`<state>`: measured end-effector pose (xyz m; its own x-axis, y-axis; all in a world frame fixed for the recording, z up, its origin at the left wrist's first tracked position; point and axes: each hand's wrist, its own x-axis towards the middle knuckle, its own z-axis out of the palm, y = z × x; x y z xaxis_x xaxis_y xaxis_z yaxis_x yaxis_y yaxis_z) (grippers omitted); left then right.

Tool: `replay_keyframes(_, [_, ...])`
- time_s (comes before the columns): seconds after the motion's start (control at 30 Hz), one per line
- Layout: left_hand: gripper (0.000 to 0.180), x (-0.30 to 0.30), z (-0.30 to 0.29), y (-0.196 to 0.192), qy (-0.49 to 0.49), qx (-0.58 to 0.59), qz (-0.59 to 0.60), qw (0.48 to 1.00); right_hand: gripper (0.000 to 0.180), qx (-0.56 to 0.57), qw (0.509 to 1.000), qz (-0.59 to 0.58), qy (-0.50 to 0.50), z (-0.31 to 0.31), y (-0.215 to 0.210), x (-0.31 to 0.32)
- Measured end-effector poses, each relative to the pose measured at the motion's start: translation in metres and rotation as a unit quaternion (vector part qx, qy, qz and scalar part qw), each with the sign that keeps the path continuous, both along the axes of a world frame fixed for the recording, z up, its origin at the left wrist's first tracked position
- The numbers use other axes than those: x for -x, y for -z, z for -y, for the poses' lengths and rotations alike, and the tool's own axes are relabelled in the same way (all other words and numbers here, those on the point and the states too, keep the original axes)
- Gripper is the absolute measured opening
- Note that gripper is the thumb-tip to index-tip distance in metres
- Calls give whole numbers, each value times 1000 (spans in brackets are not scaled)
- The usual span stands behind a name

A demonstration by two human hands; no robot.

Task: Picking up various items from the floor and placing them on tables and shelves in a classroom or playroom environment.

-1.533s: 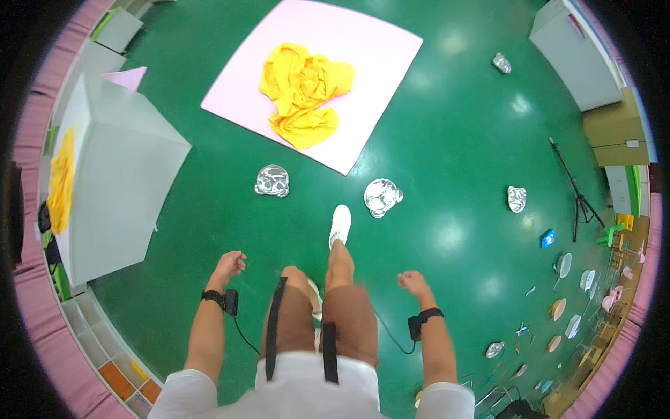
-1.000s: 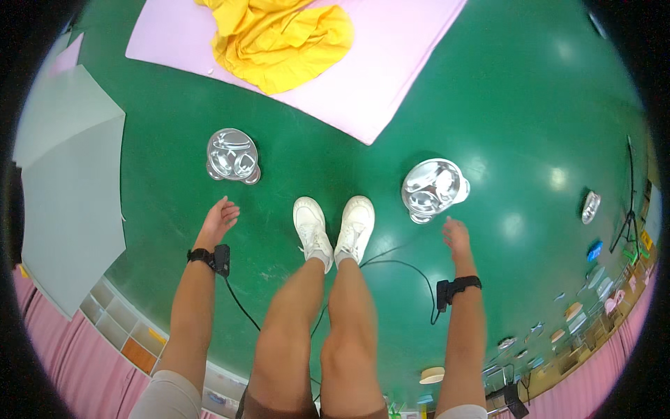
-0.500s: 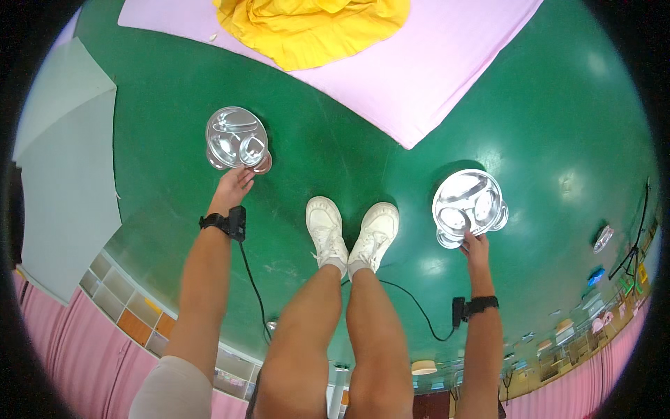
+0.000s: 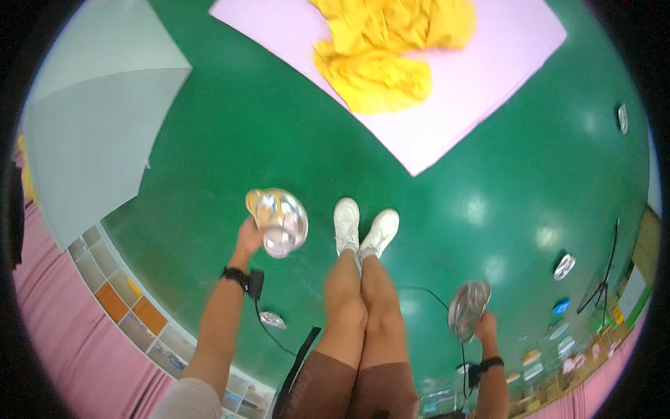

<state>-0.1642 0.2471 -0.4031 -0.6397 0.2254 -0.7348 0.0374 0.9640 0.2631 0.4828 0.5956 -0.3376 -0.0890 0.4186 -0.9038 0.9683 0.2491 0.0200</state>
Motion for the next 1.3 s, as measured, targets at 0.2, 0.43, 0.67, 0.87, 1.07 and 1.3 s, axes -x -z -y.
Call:
replay_keyframes(0.2, [55,-67,92,-197,4,188,57,981,32,-6,996,59,-66,-10,-143,-22])
replay_keyframes(0.43, [42,-143,158,-372,-143,164,22,976,26,-82,989,-8,-124,-43,-173,135])
replay_keyframes(0.67, [45,-218,244,-415,-251,-11,35,967,31,-78,883,-352,-300,-21,-218,417])
replay_keyframes(0.87, [46,-272,304,-447,-340,-32,-86,936,33,3,788,-489,-375,119,-304,608])
replay_keyframes(1.07, [35,-244,353,-524,-398,153,-175,887,31,189,686,-557,-429,261,-358,711])
replay_keyframes(1.3, [18,-195,436,-595,-423,223,-361,801,24,487,714,-393,-314,434,-432,796])
